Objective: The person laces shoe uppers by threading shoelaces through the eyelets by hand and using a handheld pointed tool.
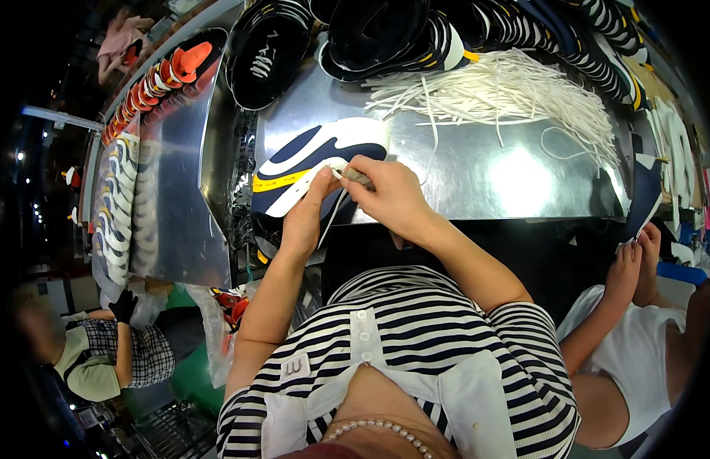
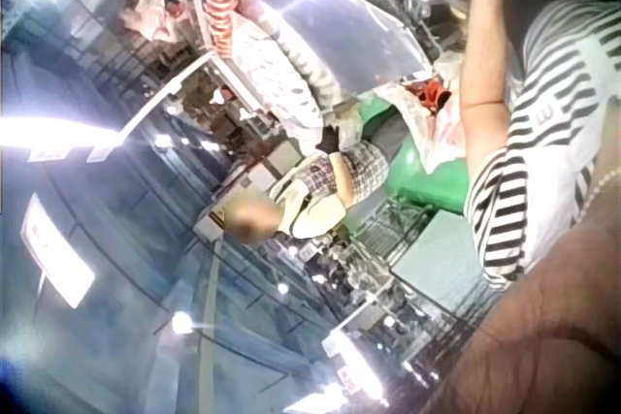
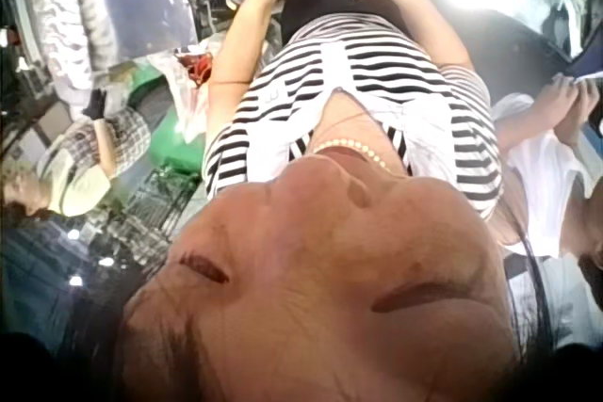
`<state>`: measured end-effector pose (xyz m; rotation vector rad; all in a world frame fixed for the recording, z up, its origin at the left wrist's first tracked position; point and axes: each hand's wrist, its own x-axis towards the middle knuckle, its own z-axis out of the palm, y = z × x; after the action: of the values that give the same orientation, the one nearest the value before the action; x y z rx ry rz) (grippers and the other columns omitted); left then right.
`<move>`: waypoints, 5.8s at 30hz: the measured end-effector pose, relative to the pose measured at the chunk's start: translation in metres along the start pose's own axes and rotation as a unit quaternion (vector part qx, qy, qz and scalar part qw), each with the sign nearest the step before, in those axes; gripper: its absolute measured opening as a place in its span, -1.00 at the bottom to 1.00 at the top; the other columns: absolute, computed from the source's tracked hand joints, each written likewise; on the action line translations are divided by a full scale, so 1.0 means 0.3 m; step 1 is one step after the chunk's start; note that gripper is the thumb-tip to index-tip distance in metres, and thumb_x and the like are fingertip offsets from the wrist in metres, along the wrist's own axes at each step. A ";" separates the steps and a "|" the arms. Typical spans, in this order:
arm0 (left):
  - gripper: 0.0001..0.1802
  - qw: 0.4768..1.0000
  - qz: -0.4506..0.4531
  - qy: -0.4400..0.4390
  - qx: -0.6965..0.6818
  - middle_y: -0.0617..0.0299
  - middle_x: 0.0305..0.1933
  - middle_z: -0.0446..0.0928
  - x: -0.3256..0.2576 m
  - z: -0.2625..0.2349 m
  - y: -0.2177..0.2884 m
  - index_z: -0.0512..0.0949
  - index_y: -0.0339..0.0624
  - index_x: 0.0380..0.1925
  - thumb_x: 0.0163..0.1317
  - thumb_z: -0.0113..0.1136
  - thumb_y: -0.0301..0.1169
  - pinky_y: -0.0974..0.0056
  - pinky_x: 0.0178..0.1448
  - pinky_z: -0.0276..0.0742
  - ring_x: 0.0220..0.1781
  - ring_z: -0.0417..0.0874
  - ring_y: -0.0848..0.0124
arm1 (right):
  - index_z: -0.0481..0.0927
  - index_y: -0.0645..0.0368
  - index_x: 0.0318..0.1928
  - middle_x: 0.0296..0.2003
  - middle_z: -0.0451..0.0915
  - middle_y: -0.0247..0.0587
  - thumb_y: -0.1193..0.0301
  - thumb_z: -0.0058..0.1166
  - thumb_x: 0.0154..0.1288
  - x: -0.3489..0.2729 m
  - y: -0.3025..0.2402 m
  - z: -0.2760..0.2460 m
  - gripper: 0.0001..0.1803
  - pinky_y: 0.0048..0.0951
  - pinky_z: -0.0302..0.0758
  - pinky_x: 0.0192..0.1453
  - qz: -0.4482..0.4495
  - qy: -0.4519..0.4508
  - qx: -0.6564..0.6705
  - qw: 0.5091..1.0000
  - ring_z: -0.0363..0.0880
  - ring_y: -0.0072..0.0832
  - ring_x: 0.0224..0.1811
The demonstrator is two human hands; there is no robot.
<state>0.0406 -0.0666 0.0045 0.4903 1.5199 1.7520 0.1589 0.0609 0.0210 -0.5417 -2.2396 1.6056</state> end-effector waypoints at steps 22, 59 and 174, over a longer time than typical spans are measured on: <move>-0.63 0.818 0.309 -0.022 0.484 0.03 0.07 0.64 0.053 0.005 -0.014 0.54 -0.32 0.12 0.35 0.21 -0.40 0.23 0.21 0.51 0.11 0.66 0.15 | 0.47 0.26 -0.04 -0.30 0.69 0.07 0.34 0.06 0.36 0.123 0.081 -0.051 -0.73 -0.06 0.56 -0.15 -0.012 0.010 -0.091 0.996 0.67 0.06 -0.24; -0.80 0.702 0.392 -0.002 0.594 0.10 -0.43 0.61 0.113 -0.025 0.050 0.62 -0.23 -0.19 0.17 0.35 -0.48 0.15 -0.38 0.45 -0.51 0.57 0.14 | 0.69 0.22 -0.10 -0.54 0.50 -0.54 0.33 0.33 0.27 0.231 0.101 -0.012 -0.73 -0.68 0.21 -0.53 0.075 0.104 0.167 0.978 0.37 -0.81 -0.54; -0.81 0.931 -0.047 -0.116 0.343 0.25 -0.40 0.70 0.143 -0.001 0.074 0.74 -0.24 -0.27 0.16 0.40 -0.38 0.45 -0.24 0.47 -0.41 0.59 0.59 | 0.44 0.15 -0.06 -0.23 0.50 -0.36 0.25 0.44 0.16 -0.013 0.178 -0.119 -0.52 -0.55 0.43 -0.04 0.061 0.187 -0.010 0.980 0.44 -0.62 -0.17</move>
<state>0.0063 -0.0352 0.0178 0.9143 1.9188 1.0019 0.1853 0.1038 -0.0188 -0.9198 -1.9760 1.3973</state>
